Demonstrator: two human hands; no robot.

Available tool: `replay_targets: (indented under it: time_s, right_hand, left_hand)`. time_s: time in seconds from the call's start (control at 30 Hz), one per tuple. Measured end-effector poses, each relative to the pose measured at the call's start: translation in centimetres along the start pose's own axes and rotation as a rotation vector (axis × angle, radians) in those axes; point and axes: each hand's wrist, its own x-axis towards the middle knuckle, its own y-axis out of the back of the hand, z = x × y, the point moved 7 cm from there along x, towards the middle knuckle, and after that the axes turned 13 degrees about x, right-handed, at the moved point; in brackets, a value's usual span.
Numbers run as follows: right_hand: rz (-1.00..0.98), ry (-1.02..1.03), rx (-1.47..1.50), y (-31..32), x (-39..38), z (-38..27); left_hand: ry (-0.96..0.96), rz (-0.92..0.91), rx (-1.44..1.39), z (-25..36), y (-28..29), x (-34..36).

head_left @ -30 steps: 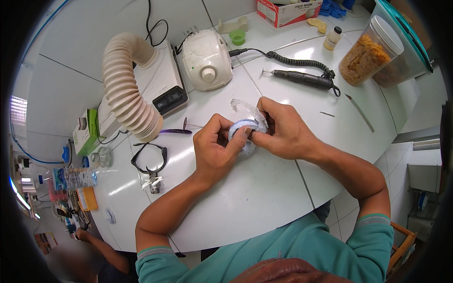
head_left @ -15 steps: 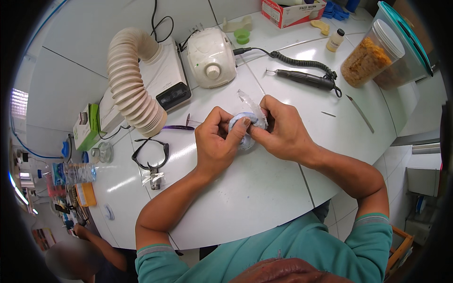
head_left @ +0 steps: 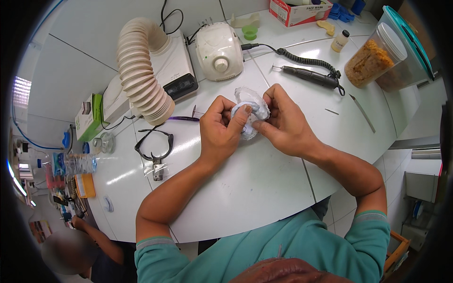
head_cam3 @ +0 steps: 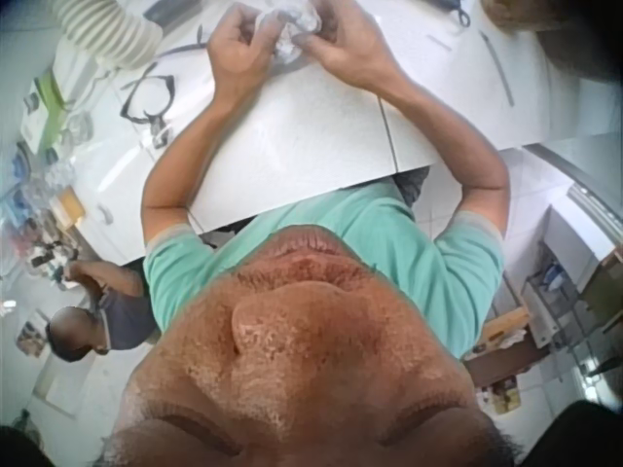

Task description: The person sands the surface of a blue dental mold using a rotary tool with a sanding disc. The person then pulls a thin transparent film off the top of the mold and uses a small pick to clean the grooves of the mold.

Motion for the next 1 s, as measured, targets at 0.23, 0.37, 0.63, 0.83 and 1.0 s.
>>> replay_targets:
  time_s: [0.23, 0.37, 0.63, 0.83, 1.0]
  right_hand:
    - [0.003, 0.004, 0.071, 2.2, 1.1, -0.6]
    - [0.036, 0.035, 0.069, 2.9, 1.2, -1.4]
    - [0.063, -0.145, 0.156, 1.9, 1.0, -0.2]
    - [0.061, -0.096, 0.119, 2.0, 1.1, 0.4]
    - [0.064, -0.115, 0.142, 2.1, 1.1, 0.5]
  left_hand:
    - [0.038, -0.065, -0.248, 0.9, -0.5, 0.0]
    - [0.034, -0.143, -0.197, 0.5, -1.3, 0.2]
    - [0.039, -0.221, -0.181, 0.4, -0.8, 0.2]
    - [0.075, -0.231, -0.183, 0.0, -0.9, 0.2]
    - [0.054, -0.238, -0.213, -0.2, -0.8, 0.3]
